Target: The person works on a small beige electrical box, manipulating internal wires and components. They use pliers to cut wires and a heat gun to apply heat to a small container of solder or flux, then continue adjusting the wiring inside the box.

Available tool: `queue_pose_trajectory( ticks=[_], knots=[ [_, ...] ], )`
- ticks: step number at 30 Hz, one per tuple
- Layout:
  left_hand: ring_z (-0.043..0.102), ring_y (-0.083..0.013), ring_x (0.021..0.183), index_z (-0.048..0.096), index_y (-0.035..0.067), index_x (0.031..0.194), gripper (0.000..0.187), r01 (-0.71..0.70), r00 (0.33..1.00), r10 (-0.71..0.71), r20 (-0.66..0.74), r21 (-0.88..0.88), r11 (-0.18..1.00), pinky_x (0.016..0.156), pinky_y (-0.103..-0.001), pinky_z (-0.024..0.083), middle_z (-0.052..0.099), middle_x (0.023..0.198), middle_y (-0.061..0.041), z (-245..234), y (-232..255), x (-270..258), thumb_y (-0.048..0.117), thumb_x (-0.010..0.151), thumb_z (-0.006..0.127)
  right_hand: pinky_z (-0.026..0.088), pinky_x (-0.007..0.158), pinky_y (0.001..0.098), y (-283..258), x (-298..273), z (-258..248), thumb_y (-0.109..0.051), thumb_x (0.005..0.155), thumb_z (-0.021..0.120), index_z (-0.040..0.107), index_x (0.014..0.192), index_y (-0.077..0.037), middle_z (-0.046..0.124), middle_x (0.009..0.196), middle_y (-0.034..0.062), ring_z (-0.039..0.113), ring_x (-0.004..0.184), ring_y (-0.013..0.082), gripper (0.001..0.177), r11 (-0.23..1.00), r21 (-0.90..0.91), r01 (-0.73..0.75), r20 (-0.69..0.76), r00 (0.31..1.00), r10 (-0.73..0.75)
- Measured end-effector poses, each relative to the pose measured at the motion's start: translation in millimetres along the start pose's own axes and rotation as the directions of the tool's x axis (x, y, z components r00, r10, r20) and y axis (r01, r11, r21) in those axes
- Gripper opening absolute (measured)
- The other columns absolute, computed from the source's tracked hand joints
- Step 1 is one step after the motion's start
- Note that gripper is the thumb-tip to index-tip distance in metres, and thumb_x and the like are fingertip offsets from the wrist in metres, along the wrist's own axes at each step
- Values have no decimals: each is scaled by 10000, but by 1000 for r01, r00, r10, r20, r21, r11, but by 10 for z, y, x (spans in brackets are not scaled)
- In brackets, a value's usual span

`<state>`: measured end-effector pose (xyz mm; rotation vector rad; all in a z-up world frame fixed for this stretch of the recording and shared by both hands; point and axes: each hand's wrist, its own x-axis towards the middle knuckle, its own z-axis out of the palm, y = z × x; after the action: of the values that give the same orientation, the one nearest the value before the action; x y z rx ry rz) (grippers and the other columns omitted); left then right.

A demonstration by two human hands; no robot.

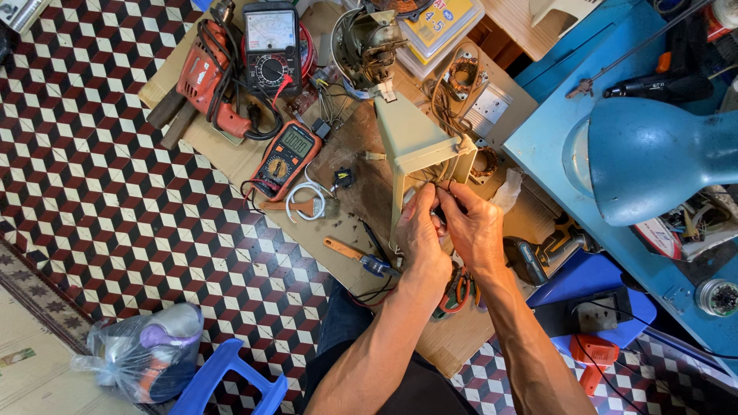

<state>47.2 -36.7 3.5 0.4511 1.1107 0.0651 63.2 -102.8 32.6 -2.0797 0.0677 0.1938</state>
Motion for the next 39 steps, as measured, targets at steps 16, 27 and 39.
queue_pose_trajectory(
  ticks=[16,27,39],
  knots=[
    [475,-48,561,700,117,947,229,111,994,-108,34,-116,987,479,-227,370,596,780,46,-86,20,111,228,803,838,507,574,217,44,13,27,-146,981,701,747,1146,4,729,803,17,577,678,21,228,984,143,-102,16,995,101],
    [462,-41,575,681,121,925,246,116,993,-117,-7,-52,992,494,-222,367,576,783,57,-19,88,30,262,798,837,513,584,213,88,-1,16,-143,987,688,738,1169,1,719,810,9,591,679,33,237,983,159,-88,20,996,86],
    [430,-50,556,628,113,869,252,74,996,-72,47,-34,997,476,-218,349,526,758,46,-75,22,128,271,823,820,547,675,330,133,-115,21,-150,920,740,719,1181,-1,730,908,141,685,733,199,301,978,-176,115,-103,986,-134]
  ],
)
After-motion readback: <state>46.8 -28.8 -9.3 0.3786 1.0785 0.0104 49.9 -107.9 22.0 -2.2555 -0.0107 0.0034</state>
